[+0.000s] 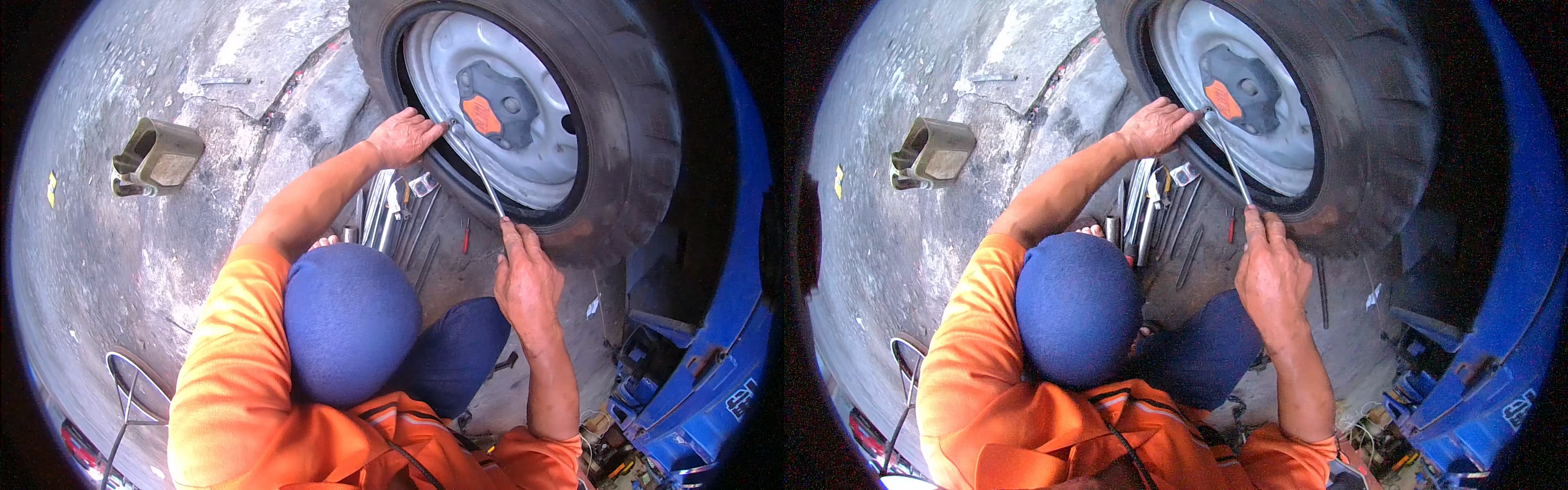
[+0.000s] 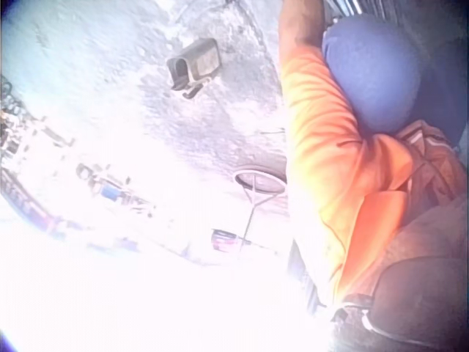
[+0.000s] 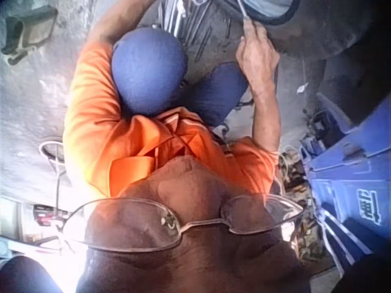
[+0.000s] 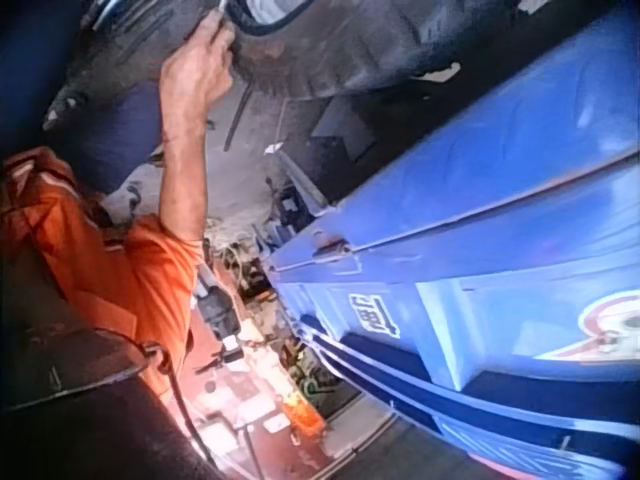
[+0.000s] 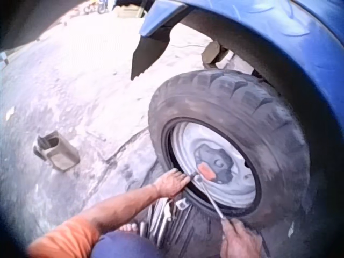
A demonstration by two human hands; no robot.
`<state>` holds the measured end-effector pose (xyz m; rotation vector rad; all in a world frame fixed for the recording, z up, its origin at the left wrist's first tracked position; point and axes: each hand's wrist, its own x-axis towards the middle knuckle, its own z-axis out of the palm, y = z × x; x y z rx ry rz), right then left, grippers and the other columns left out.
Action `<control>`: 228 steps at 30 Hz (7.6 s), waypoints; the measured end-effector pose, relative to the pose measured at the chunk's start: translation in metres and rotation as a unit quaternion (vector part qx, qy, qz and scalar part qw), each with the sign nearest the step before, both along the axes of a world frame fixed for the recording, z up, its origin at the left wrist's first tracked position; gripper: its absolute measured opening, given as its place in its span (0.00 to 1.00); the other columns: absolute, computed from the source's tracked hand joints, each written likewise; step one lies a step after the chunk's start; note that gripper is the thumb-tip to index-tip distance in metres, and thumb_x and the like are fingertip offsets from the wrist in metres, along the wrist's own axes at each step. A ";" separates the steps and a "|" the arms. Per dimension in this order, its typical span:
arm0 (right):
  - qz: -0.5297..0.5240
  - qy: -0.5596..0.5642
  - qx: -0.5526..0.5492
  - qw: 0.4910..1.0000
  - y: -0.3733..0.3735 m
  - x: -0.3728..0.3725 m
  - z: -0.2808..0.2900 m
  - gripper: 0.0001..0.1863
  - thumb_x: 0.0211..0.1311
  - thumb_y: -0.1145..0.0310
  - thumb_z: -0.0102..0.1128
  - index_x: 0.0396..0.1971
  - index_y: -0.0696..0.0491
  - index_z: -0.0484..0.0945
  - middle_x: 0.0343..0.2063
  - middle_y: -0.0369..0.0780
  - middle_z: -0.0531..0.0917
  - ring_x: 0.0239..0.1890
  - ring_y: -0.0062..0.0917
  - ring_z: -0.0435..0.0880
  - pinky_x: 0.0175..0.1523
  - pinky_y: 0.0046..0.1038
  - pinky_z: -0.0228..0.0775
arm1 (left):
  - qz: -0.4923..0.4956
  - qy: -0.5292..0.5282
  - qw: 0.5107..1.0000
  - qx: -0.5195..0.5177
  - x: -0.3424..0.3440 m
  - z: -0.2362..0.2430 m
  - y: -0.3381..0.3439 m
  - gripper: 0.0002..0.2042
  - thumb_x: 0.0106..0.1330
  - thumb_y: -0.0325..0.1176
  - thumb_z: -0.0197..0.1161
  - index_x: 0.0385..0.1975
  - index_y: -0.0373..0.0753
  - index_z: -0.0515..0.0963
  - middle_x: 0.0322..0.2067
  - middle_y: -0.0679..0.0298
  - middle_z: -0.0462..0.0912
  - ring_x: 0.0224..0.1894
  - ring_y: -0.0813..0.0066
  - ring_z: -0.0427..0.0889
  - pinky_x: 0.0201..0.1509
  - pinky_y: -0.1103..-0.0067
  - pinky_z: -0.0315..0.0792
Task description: The person kneels beside a blue vehicle and uses tire irons and a jack to remove a tire from its rim. They pry the tire bead off the rim, deflate the tire, and eventually pull the tire away from the wheel.
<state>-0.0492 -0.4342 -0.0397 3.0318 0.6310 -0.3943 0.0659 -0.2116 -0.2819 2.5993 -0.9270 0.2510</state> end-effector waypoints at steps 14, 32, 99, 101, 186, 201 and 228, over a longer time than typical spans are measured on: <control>0.001 0.019 -0.051 0.998 0.016 0.017 0.003 0.26 0.52 0.75 0.56 0.55 0.53 0.73 0.32 0.50 0.76 0.28 0.43 0.83 0.34 0.39 0.78 | -0.001 0.043 0.995 0.086 0.004 0.006 0.001 0.20 0.48 0.40 0.68 0.41 0.41 0.74 0.35 0.64 0.77 0.42 0.67 0.76 0.49 0.72 0.65; 0.000 0.210 -0.113 0.971 0.035 0.070 0.034 0.24 0.51 0.75 0.56 0.52 0.56 0.74 0.35 0.54 0.80 0.38 0.49 0.82 0.46 0.44 0.74 | 0.008 0.190 0.964 0.186 0.002 0.028 -0.032 0.21 0.50 0.44 0.65 0.45 0.50 0.77 0.42 0.61 0.77 0.49 0.67 0.75 0.50 0.72 0.60; 0.004 -0.207 -0.208 0.956 0.047 0.000 -0.148 0.14 0.57 0.67 0.48 0.37 0.57 0.80 0.33 0.40 0.74 0.42 0.31 0.71 0.55 0.37 0.55 | -0.125 0.298 0.926 -0.194 -0.017 0.046 -0.052 0.16 0.66 0.31 0.52 0.51 0.33 0.74 0.45 0.45 0.78 0.48 0.48 0.77 0.55 0.66 0.70; -0.001 -0.195 -0.228 0.954 0.048 0.000 -0.147 0.17 0.60 0.66 0.45 0.40 0.58 0.80 0.38 0.42 0.76 0.46 0.33 0.72 0.57 0.39 0.55 | -0.124 0.328 0.907 -0.232 -0.023 0.047 -0.062 0.16 0.66 0.32 0.52 0.51 0.33 0.74 0.44 0.44 0.78 0.49 0.48 0.77 0.55 0.66 0.70; -0.025 -0.076 -0.134 0.988 0.056 0.001 -0.154 0.21 0.63 0.58 0.48 0.50 0.52 0.79 0.49 0.41 0.80 0.57 0.35 0.72 0.59 0.44 0.58 | -0.073 0.610 0.739 -0.278 -0.049 0.199 -0.117 0.25 0.45 0.36 0.74 0.46 0.35 0.78 0.41 0.63 0.83 0.45 0.71 0.78 0.51 0.79 0.69; 0.010 -0.158 -0.097 0.983 0.051 -0.011 -0.141 0.16 0.55 0.67 0.49 0.35 0.61 0.82 0.48 0.56 0.74 0.53 0.45 0.69 0.64 0.46 0.47 | -0.345 0.079 0.905 0.235 0.039 0.024 -0.093 0.10 0.53 0.37 0.63 0.30 0.38 0.81 0.30 0.53 0.83 0.37 0.53 0.83 0.37 0.63 0.76; 0.056 -0.019 -0.336 0.940 0.036 0.041 -0.099 0.13 0.61 0.62 0.51 0.39 0.53 0.77 0.36 0.42 0.83 0.43 0.30 0.82 0.44 0.38 0.66 | -0.034 0.039 0.979 -0.199 -0.051 0.024 -0.064 0.09 0.57 0.36 0.60 0.28 0.39 0.71 0.26 0.58 0.70 0.32 0.59 0.69 0.40 0.67 0.67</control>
